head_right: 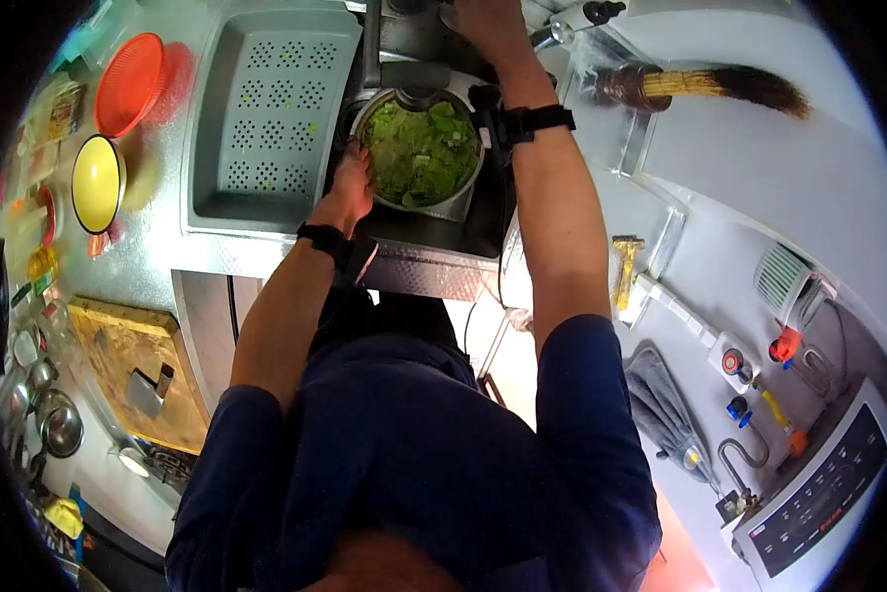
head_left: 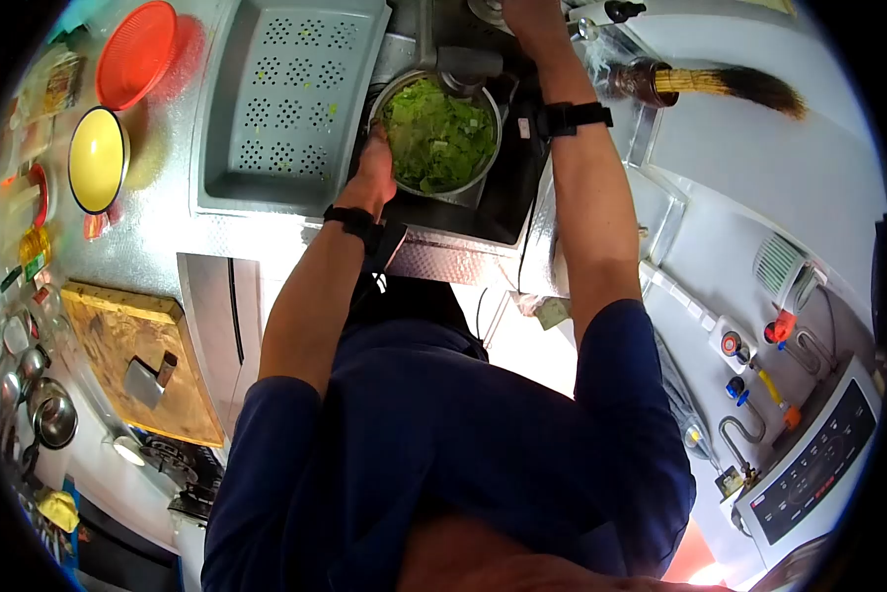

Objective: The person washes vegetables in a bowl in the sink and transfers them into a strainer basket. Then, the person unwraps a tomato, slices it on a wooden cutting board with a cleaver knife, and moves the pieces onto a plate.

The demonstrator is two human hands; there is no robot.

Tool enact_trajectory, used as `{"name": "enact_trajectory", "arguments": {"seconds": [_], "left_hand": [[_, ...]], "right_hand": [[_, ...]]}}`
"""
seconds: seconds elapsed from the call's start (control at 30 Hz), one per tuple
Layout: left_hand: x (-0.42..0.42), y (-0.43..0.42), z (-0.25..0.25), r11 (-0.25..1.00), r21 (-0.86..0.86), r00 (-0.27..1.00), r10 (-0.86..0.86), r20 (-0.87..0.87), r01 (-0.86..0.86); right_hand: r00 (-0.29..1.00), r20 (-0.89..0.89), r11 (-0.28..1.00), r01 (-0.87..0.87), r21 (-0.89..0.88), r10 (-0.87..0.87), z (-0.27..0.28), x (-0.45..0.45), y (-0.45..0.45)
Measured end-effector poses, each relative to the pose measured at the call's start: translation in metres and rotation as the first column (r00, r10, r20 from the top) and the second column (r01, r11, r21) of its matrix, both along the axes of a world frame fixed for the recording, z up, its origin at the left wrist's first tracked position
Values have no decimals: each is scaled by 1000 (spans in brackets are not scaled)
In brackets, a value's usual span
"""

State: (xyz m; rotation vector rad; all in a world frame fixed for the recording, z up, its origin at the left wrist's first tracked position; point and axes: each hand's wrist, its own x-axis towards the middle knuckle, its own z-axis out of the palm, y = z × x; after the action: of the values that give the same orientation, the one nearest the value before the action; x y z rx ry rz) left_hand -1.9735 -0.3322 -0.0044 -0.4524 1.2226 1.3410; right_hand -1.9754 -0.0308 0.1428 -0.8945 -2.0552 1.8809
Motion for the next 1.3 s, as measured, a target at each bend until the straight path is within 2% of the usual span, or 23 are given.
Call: {"name": "enact_trajectory", "arguments": {"seconds": [0.03,0.07,0.1,0.13,0.2,0.27,0.33,0.5,0.57,0.63,0.67,0.73,0.8,0.83,0.87,0.9,0.93,1.0,1.1,1.17,1.23,1.27,1.3], "left_hand": [[0,2,-2,999,-35,1000,12,11,-12],[4,6,23,997,-79,999,18,-45,-21],[6,5,27,996,-85,999,7,-42,-10],[6,6,27,998,-64,999,-12,-53,9],[4,8,18,998,-43,997,-41,-64,38],[1,10,-3,996,90,999,15,28,-17],[2,15,-5,997,71,999,9,42,-12],[-8,41,47,997,-50,981,68,182,-60],[-6,45,7,995,-82,977,69,203,-53],[-5,51,-39,994,-110,984,28,175,-9],[-6,56,-45,991,-128,988,-5,157,25],[-5,58,-47,971,-214,991,-83,105,104],[-7,54,-43,941,-292,985,-165,46,171],[-11,42,-38,737,-380,571,-674,-468,559],[-12,38,-45,541,-491,176,-774,-609,682],[-12,33,-51,388,-654,-247,-705,-664,650],[-6,31,-83,660,-357,224,-628,-745,661],[-9,31,-78,868,-63,636,-409,-655,493],[-9,28,3,732,-262,401,-594,-698,629],[-4,27,12,818,-193,642,-551,-533,541],[-7,26,12,829,-150,643,-520,-562,539],[-7,23,9,838,-109,649,-490,-582,535],[-6,22,6,836,-110,649,-494,-579,538]], "right_hand": [[1000,2,1000,11,-6,-11,-6,5,3],[1000,18,900,-1,436,-7,-7,10,2],[999,39,617,-24,787,-11,-9,15,0],[990,-7,780,113,615,-138,-20,23,-12],[982,181,878,-44,477,-49,-4,56,-52],[903,429,909,-178,376,-1,-44,83,-75],[827,561,871,-303,386,39,-102,110,-91],[774,613,925,-99,367,-160,-169,114,-122],[750,634,952,-19,305,-188,-197,102,-135],[730,587,841,-32,541,-349,-212,96,-155],[727,591,843,-29,537,-351,-205,94,-153],[780,619,994,41,98,-93,-183,91,-151],[818,569,989,-4,146,-81,-158,93,-153],[854,517,979,-51,199,-61,-145,95,-155],[856,513,979,-46,198,-64,-138,100,-157],[855,513,972,-53,228,-74,-130,104,-158],[855,512,964,-59,258,-85,-121,108,-160],[883,464,936,-107,335,-65,-96,118,-164],[881,474,877,-236,419,10,-89,128,-164],[849,526,851,-314,421,53,-98,140,-168],[892,452,757,-303,580,11,-105,141,-165],[891,454,759,-301,577,9,-104,140,-166],[816,577,831,-289,476,-47,-104,140,-166]]}}
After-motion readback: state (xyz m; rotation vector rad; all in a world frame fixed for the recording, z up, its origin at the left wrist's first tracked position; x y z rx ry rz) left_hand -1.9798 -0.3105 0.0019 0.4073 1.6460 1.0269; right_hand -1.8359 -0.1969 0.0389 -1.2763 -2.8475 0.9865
